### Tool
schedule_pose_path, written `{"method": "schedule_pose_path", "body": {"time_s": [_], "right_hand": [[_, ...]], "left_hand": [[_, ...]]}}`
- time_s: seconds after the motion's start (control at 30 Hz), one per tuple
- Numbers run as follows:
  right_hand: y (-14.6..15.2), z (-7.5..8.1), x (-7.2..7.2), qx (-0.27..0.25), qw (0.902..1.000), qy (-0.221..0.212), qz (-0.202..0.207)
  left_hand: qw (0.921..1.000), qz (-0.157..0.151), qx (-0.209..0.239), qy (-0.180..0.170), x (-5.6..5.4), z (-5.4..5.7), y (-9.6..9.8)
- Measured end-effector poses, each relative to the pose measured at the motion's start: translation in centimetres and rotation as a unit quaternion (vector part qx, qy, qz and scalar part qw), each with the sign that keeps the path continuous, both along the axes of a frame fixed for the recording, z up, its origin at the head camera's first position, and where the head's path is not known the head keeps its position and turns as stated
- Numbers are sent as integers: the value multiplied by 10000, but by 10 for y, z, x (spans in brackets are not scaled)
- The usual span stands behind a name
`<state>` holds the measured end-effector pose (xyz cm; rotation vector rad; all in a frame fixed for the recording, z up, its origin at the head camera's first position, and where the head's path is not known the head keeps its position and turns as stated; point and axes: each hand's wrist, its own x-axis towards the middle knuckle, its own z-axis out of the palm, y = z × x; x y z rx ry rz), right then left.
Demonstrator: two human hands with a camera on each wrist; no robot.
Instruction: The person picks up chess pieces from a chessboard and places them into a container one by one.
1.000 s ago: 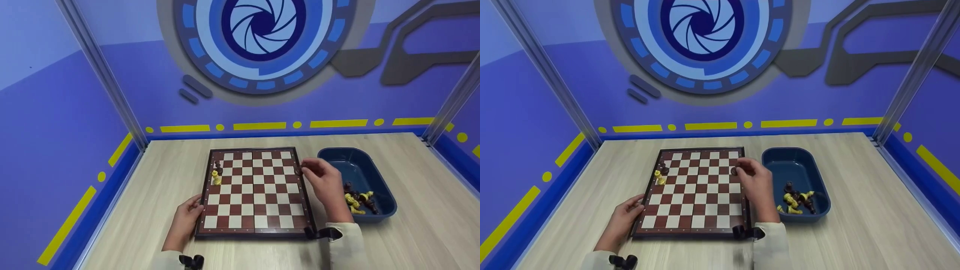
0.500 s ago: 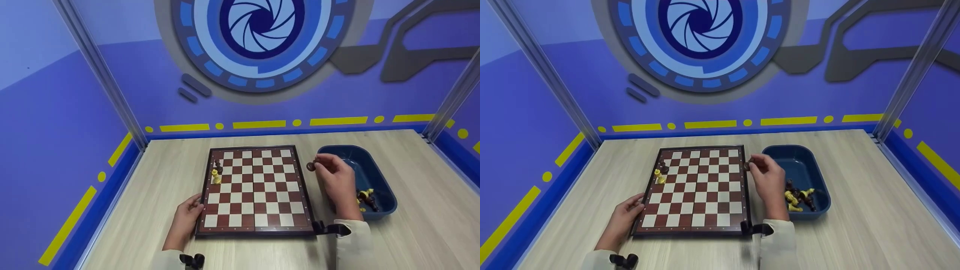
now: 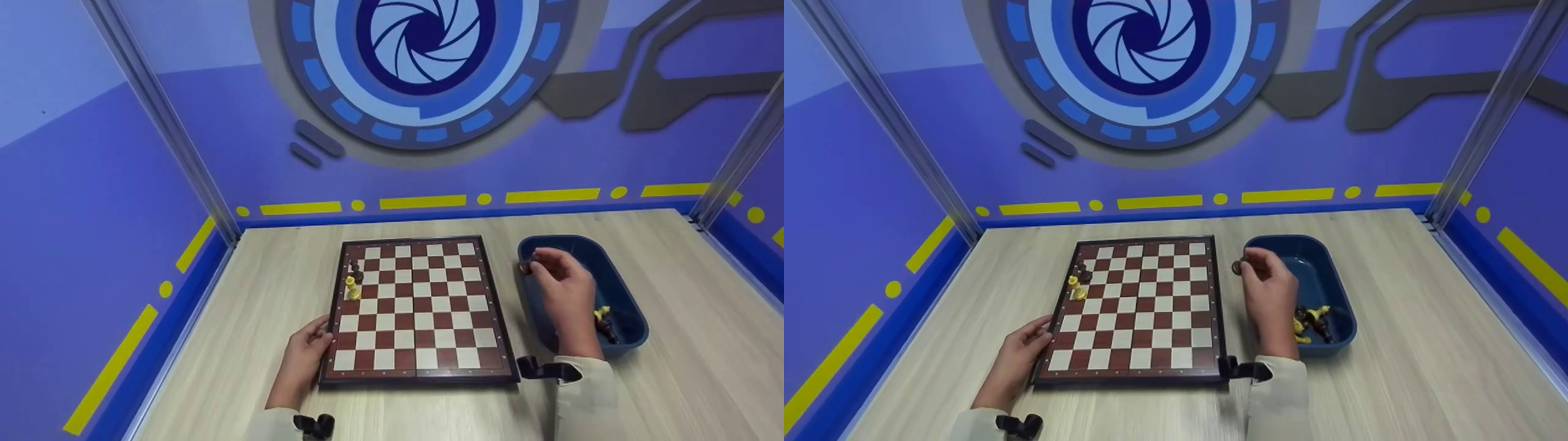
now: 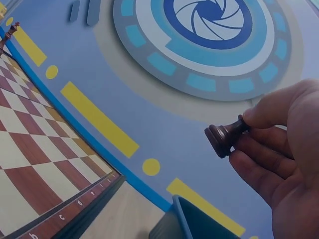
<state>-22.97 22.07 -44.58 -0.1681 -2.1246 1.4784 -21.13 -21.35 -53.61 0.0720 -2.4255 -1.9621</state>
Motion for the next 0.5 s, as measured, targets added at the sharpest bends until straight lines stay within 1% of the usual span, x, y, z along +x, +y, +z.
{"method": "schedule_pose_path", "body": {"time_s": [0.23,0.37,0.5], "right_hand": [[4,-4,-2,46,9996,-171,-219],[6,-4,-1,79,9990,-263,-353],[10,-3,0,94,9984,-326,-446]], "left_hand": [[9999,-23,-130,5,0,0,0],[9999,-82,-134,-12,0,0,-1],[9999,-44,-104,-2,0,1,-1]]}}
